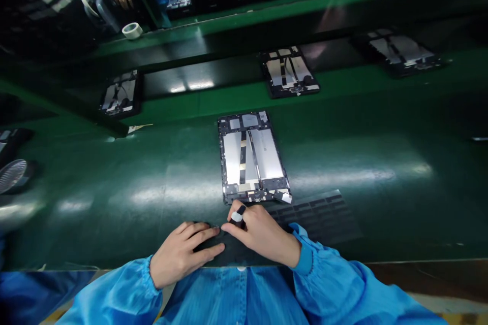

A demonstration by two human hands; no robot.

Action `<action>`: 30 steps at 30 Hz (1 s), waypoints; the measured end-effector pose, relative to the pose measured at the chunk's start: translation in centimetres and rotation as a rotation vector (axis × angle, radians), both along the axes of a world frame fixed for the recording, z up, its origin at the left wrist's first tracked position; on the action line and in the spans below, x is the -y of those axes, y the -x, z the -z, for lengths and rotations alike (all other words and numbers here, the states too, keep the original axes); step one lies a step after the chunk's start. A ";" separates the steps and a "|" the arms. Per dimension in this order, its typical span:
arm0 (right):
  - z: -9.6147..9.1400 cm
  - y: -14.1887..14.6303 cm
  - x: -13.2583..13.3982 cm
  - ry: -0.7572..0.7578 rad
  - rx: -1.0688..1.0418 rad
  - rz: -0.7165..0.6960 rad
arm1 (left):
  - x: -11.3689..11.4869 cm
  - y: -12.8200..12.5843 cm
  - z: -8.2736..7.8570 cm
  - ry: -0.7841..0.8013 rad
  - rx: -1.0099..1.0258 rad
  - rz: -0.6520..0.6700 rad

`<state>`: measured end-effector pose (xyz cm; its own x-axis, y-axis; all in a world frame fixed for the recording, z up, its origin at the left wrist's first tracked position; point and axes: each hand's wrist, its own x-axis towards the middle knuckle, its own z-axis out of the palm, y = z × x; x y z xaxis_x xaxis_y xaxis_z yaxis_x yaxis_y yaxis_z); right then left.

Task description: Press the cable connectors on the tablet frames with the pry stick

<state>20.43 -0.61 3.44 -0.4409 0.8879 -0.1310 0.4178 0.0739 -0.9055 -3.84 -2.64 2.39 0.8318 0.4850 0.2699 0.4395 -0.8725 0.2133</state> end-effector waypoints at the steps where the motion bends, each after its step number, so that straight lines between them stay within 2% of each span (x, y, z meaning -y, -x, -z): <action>1: 0.1 0.2 -0.1 -0.007 0.019 -0.020 | 0.0 0.0 0.1 0.000 0.002 -0.002; 5: 0.5 0.5 0.4 0.006 0.018 -0.048 | -0.1 0.0 0.2 0.004 -0.006 -0.004; 9: -0.1 -0.6 0.3 0.075 -0.194 0.077 | -0.1 0.0 -0.1 0.023 -0.001 -0.005; 12: -1.2 -2.6 -1.4 0.159 -0.313 0.232 | -0.5 -0.2 -0.6 0.069 0.020 0.001; 14: -1.9 -3.9 -3.3 0.198 -0.289 0.280 | -1.2 -0.7 -0.9 0.095 0.069 0.011; 19: -2.1 -4.4 -6.7 0.345 -0.241 0.206 | -3.9 -3.1 -1.0 -0.002 0.201 -0.101; 24: -1.2 -3.2 -6.7 0.386 -0.235 0.163 | -4.9 -3.9 0.2 -0.103 0.202 -0.123; 30: -1.2 -2.8 -6.6 0.391 -0.207 0.170 | -4.5 -3.3 0.7 -0.100 0.194 -0.124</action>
<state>23.20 6.01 4.67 -0.3453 0.8516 -0.3944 0.2027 -0.3427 -0.9173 -0.53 1.86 1.72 0.6951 0.5432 0.4709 0.5041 -0.8353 0.2194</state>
